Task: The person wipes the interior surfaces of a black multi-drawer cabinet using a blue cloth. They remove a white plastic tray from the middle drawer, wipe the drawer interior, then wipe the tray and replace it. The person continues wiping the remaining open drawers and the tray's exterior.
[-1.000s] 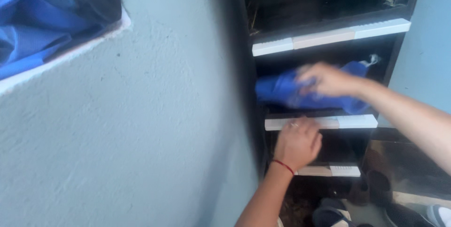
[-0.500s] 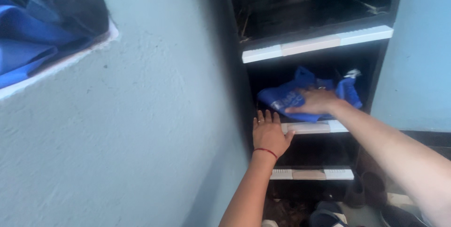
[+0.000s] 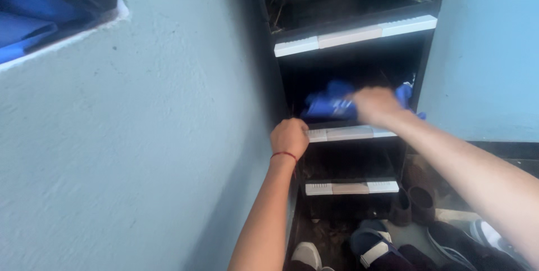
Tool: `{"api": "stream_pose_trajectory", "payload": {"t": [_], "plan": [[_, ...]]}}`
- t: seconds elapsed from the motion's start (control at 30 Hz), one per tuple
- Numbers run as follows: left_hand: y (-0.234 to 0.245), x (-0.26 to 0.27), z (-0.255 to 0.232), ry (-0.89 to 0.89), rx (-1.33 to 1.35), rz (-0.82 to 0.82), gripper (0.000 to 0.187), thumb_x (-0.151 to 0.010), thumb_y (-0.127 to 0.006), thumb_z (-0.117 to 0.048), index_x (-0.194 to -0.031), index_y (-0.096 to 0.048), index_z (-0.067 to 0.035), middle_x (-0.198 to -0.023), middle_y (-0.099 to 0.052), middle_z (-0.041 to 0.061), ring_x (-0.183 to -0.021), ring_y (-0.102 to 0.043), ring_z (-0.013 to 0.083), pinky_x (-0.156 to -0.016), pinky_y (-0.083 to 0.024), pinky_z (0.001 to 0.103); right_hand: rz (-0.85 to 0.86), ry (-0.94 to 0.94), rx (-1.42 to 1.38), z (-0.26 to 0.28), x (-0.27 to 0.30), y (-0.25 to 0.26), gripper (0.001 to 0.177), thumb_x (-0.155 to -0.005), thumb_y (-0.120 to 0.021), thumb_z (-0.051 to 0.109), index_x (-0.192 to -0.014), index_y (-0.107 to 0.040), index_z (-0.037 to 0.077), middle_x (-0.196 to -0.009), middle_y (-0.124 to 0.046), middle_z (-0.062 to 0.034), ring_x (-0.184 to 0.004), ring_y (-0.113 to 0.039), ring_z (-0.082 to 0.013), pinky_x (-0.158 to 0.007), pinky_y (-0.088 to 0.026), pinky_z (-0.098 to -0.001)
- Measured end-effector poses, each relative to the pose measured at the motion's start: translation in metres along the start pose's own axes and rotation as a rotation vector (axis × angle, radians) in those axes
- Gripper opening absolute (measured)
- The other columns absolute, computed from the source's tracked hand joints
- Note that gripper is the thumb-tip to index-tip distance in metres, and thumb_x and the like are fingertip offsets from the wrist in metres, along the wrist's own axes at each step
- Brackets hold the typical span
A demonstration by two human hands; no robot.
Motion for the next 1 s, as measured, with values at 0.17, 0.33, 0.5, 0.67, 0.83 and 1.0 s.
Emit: {"api": "stream_pose_trajectory", "payload": {"t": [0.17, 0.33, 0.5, 0.67, 0.83, 1.0], "plan": [[0.011, 0.016, 0.010, -0.041, 0.109, -0.319, 0.038, -0.082, -0.060, -0.001, -0.110, -0.079, -0.017, -0.113, -0.076, 0.011, -0.103, -0.071, 0.0340, -0.090, -0.056, 0.045, -0.558, 0.120, 0.243, 0.011, 0.024, 0.015, 0.057, -0.093, -0.052, 0.004, -0.146, -0.054, 0.026, -0.150, -0.051, -0.0166, -0.125, -0.061, -0.0343, -0.089, -0.055, -0.0497], [0.009, 0.011, -0.002, -0.151, 0.307, -0.541, 0.031, -0.098, -0.055, -0.022, -0.122, -0.071, -0.009, -0.118, -0.075, 0.012, -0.105, -0.071, 0.0337, -0.091, -0.056, 0.044, -0.437, 0.551, 0.524, 0.061, 0.043, -0.020, 0.067, -0.083, -0.055, 0.011, -0.148, -0.050, 0.030, -0.164, -0.034, -0.0129, -0.136, -0.048, -0.0308, -0.096, -0.047, -0.0525], [-0.014, 0.002, -0.011, -0.334, 0.035, -0.223, 0.047, -0.103, -0.050, -0.038, -0.128, -0.066, -0.002, -0.121, -0.070, 0.020, -0.105, -0.068, 0.0378, -0.087, -0.054, 0.048, -0.293, 0.498, 0.567, 0.034, 0.051, -0.015, 0.063, -0.089, -0.061, 0.025, -0.151, -0.050, 0.029, -0.166, -0.032, -0.0152, -0.134, -0.045, -0.0328, -0.090, -0.045, -0.0511], [-0.021, -0.002, -0.014, -0.205, -0.006, -0.143, 0.048, -0.105, -0.043, -0.040, -0.122, -0.069, -0.004, -0.112, -0.074, 0.017, -0.102, -0.072, 0.0327, -0.086, -0.059, 0.046, -0.028, 0.108, 0.878, -0.009, 0.072, 0.006, 0.033, -0.097, -0.058, 0.026, -0.128, -0.065, 0.016, -0.135, -0.059, -0.0103, -0.133, -0.051, -0.0279, -0.106, -0.039, -0.0496], [-0.022, -0.016, -0.017, -0.088, -0.057, 0.020, 0.049, -0.110, -0.035, -0.038, -0.109, -0.073, -0.007, -0.099, -0.076, 0.018, -0.095, -0.073, 0.0358, -0.085, -0.058, 0.048, -0.385, -0.095, 0.552, -0.006, 0.076, 0.038, 0.026, -0.098, -0.059, 0.019, -0.121, -0.069, 0.014, -0.121, -0.069, -0.0049, -0.118, -0.065, -0.0226, -0.095, -0.046, -0.0448], [-0.021, -0.028, 0.000, -0.077, 0.015, -0.088, 0.046, -0.100, -0.037, -0.029, -0.135, -0.059, -0.008, -0.099, -0.074, 0.025, -0.093, -0.071, 0.0447, -0.085, -0.056, 0.054, -0.599, 0.382, 0.461, 0.043, 0.056, 0.002, 0.057, -0.078, -0.059, 0.012, -0.135, -0.062, 0.018, -0.145, -0.054, -0.0145, -0.129, -0.052, -0.0307, -0.097, -0.041, -0.0560]]}}
Point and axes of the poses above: each hand's wrist, its own x-axis away from the middle knuckle, its own y-axis out of the back of the hand, z = x × y, the point moved 2 cm from there along -x, towards the middle knuckle
